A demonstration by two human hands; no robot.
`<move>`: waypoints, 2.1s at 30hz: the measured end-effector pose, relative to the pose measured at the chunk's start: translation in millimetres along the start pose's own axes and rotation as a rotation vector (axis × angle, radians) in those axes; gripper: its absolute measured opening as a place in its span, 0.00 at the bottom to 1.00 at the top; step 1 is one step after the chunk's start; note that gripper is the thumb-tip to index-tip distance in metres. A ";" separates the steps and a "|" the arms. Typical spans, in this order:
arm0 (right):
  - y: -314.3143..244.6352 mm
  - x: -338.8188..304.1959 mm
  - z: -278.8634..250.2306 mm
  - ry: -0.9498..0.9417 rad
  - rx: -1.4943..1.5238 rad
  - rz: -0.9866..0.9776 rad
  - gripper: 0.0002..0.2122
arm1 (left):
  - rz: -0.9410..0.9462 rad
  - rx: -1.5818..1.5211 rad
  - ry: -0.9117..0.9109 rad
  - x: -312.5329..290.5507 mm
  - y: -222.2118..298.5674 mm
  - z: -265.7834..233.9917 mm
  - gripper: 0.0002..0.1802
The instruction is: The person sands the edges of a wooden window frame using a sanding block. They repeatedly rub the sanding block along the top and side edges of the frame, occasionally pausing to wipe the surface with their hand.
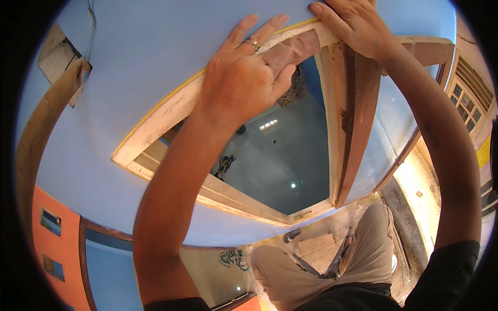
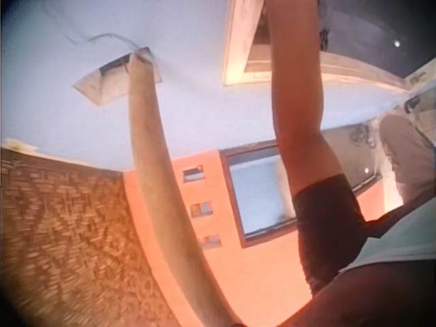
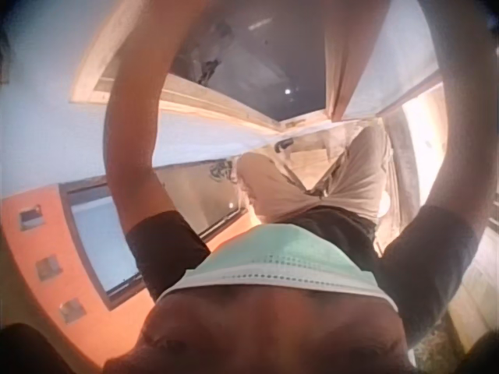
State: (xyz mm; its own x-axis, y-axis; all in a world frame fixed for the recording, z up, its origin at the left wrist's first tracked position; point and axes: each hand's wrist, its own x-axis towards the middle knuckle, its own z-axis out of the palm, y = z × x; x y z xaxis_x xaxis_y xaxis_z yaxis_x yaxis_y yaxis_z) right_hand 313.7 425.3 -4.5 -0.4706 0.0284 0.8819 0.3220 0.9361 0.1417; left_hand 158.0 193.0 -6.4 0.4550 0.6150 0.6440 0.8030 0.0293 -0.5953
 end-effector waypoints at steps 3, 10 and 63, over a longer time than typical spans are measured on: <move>3.7 -2.2 0.5 0.004 -0.027 0.008 0.29 | 0.005 0.067 -0.073 -24.5 -12.4 -15.0 0.18; -1.4 -2.1 -2.3 0.004 -0.037 0.000 0.29 | -0.053 0.006 0.033 -6.5 3.1 1.8 0.20; 4.8 -4.5 -11.3 -0.025 0.023 0.026 0.30 | -0.119 -0.022 -0.124 -20.0 12.0 -9.4 0.21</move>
State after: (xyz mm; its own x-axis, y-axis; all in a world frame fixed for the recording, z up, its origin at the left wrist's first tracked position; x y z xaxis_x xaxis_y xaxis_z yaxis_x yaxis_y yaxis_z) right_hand 326.7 425.7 -2.7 -0.4826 0.0608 0.8737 0.3152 0.9428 0.1085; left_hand 162.2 173.7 -21.9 0.3059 0.7009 0.6443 0.8572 0.0917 -0.5068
